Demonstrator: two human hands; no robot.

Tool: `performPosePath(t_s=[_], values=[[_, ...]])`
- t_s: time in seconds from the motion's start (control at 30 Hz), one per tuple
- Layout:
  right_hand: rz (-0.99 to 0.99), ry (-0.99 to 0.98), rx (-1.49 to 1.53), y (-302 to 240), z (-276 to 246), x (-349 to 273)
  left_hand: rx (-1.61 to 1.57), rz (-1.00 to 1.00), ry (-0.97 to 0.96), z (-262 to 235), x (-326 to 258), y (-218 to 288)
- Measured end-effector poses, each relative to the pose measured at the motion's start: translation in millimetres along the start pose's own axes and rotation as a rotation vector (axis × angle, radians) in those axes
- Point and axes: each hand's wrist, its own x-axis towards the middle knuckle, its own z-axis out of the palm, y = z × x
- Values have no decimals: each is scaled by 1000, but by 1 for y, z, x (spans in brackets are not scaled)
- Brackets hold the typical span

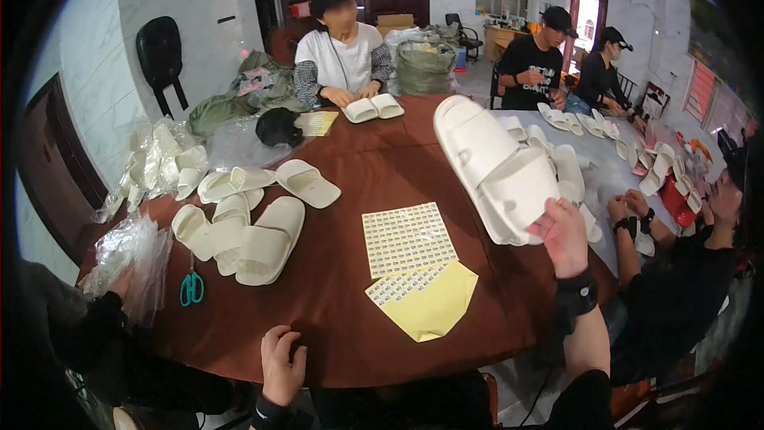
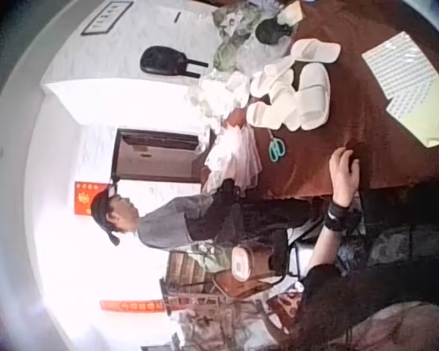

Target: Applying size stickers to the insoles of white slippers and then packaging them into plastic bags.

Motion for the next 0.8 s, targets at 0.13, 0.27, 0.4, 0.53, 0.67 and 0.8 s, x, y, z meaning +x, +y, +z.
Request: performPosePath(t_s=[0.13,0.27,0.4,0.53,0.67,0.8], values=[[-12,46,119,4,10,23,99,-20,92,1,-12,-1],[-59,39,139,3,6,54,92,-40,81,2,-10,-5],[-120,45,214,7,11,76,81,-59,62,3,-8,-2],[-205,97,197,9,13,81,67,-47,90,3,-11,-3],[-135,149,126,7,14,66,60,-82,42,-5,-11,4],[-95,1,80,-2,27,38,-21,-34,3,-13,-3,-6]])
